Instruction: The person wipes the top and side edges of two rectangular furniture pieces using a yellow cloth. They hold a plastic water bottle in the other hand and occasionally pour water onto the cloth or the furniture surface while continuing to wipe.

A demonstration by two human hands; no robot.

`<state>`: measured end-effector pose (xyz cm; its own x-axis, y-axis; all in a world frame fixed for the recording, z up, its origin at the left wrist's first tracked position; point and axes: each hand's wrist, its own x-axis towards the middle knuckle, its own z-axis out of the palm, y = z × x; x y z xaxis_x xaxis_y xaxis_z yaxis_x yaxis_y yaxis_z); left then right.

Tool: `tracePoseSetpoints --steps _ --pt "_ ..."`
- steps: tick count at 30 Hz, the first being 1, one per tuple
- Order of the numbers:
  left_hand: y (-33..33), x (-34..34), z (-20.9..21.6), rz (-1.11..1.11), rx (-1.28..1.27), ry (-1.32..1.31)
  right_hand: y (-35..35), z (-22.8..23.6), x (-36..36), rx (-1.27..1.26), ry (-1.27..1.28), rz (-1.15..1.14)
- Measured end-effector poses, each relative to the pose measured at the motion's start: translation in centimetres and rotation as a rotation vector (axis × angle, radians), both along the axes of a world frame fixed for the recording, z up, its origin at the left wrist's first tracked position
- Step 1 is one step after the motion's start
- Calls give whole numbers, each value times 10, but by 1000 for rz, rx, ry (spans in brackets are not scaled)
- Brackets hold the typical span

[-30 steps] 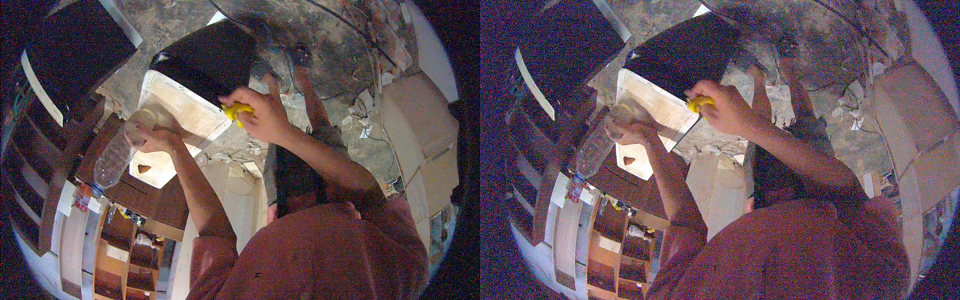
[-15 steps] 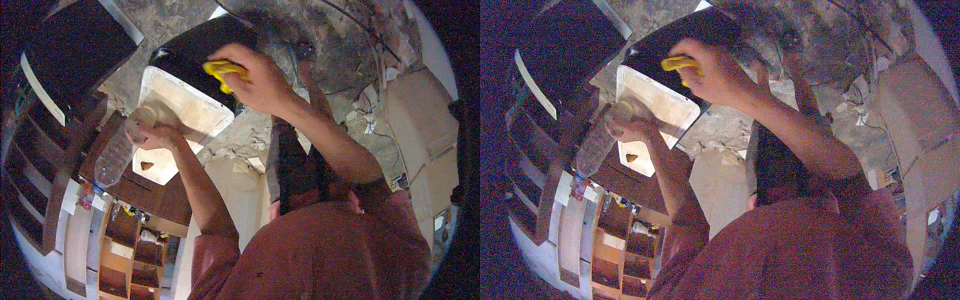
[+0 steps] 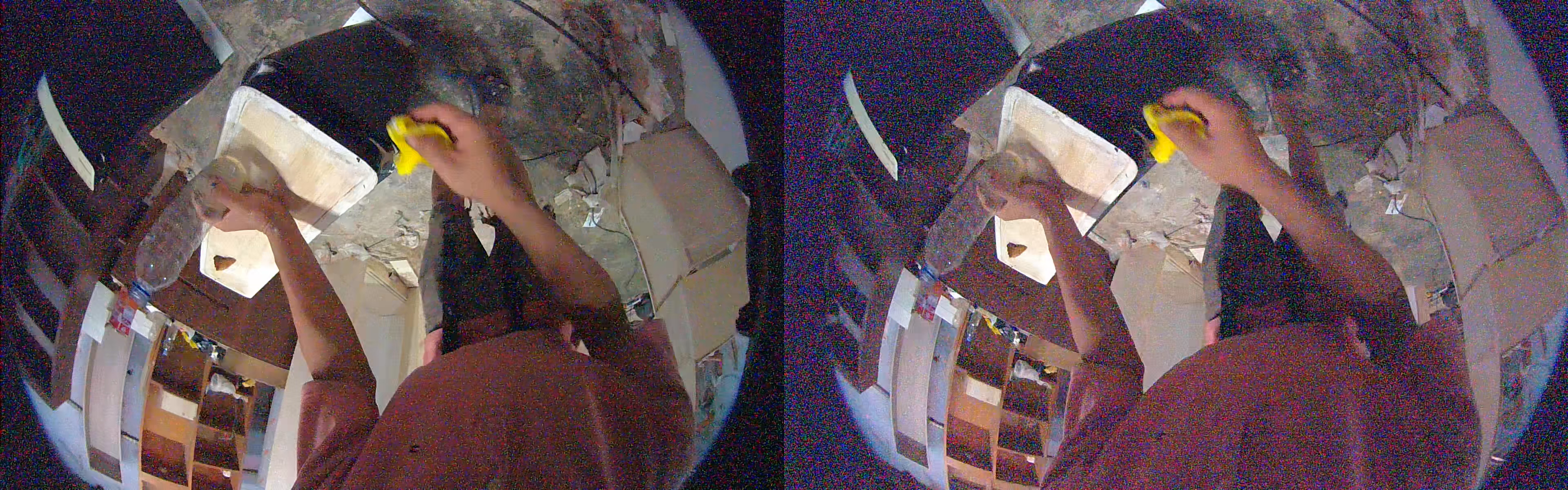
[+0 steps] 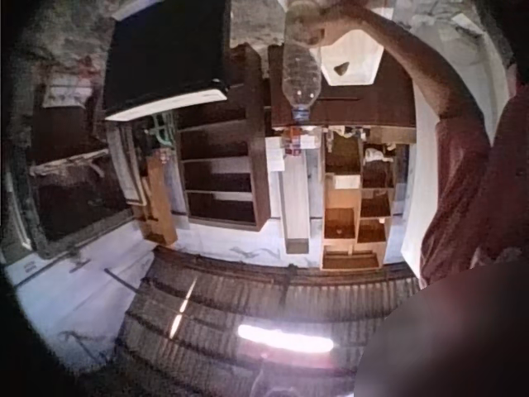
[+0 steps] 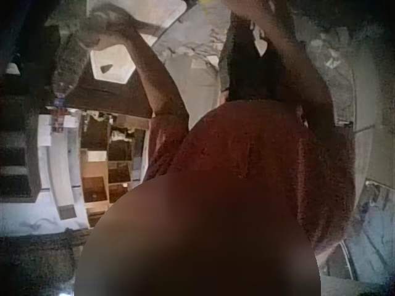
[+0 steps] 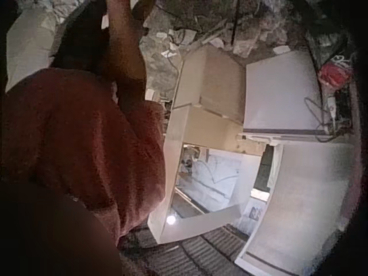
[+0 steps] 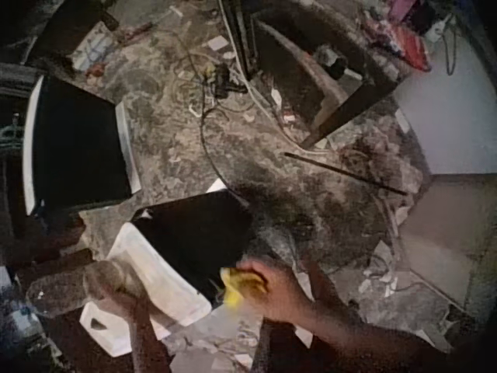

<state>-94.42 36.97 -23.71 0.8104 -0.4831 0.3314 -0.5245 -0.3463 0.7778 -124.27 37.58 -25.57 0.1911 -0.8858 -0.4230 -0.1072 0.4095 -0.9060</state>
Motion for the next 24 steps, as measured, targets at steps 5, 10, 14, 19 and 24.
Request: tracePoseSetpoints --steps 5,10,14,19,24 --pt "-2 1 -2 -26 -129 183 13 -43 33 -14 63 18" --pt "-5 0 0 -5 -141 155 81 -38 28 -40 84 -115" --pt "-4 -7 2 -72 -156 215 71 -21 27 167 116 -184" --pt "-4 -8 4 -83 -140 137 46 -31 44 -140 123 -260" --pt "-1 -8 4 -116 -198 242 93 -24 42 -53 203 -164"
